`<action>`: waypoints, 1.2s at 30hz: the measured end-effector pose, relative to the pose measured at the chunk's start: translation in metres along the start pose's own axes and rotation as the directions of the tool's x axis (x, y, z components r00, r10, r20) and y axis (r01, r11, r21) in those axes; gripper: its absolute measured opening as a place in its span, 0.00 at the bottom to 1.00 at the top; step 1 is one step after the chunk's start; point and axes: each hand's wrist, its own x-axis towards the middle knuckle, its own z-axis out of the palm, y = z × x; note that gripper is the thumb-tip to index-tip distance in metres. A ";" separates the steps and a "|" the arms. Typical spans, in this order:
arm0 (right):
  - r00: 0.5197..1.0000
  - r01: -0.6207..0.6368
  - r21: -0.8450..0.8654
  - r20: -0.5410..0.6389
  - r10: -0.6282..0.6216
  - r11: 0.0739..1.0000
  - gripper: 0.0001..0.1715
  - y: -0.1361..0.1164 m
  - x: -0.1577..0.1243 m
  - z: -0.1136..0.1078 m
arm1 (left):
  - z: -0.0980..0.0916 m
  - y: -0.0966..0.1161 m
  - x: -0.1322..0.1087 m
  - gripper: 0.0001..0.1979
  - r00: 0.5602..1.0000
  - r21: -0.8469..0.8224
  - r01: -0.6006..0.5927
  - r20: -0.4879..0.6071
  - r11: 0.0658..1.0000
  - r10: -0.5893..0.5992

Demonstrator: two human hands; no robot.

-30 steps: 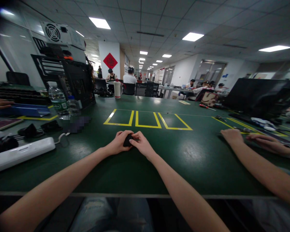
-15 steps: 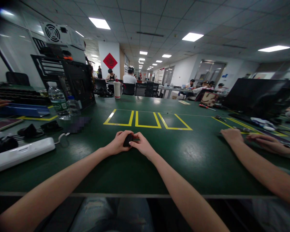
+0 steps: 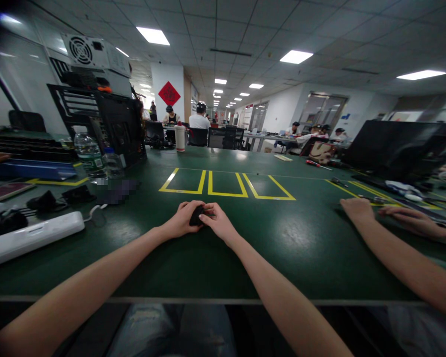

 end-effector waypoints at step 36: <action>0.999 0.035 -0.030 0.017 -0.035 0.999 0.15 -0.008 -0.003 0.000 | -0.001 -0.002 -0.001 0.27 0.999 -0.011 -0.032 -0.001 0.999 0.032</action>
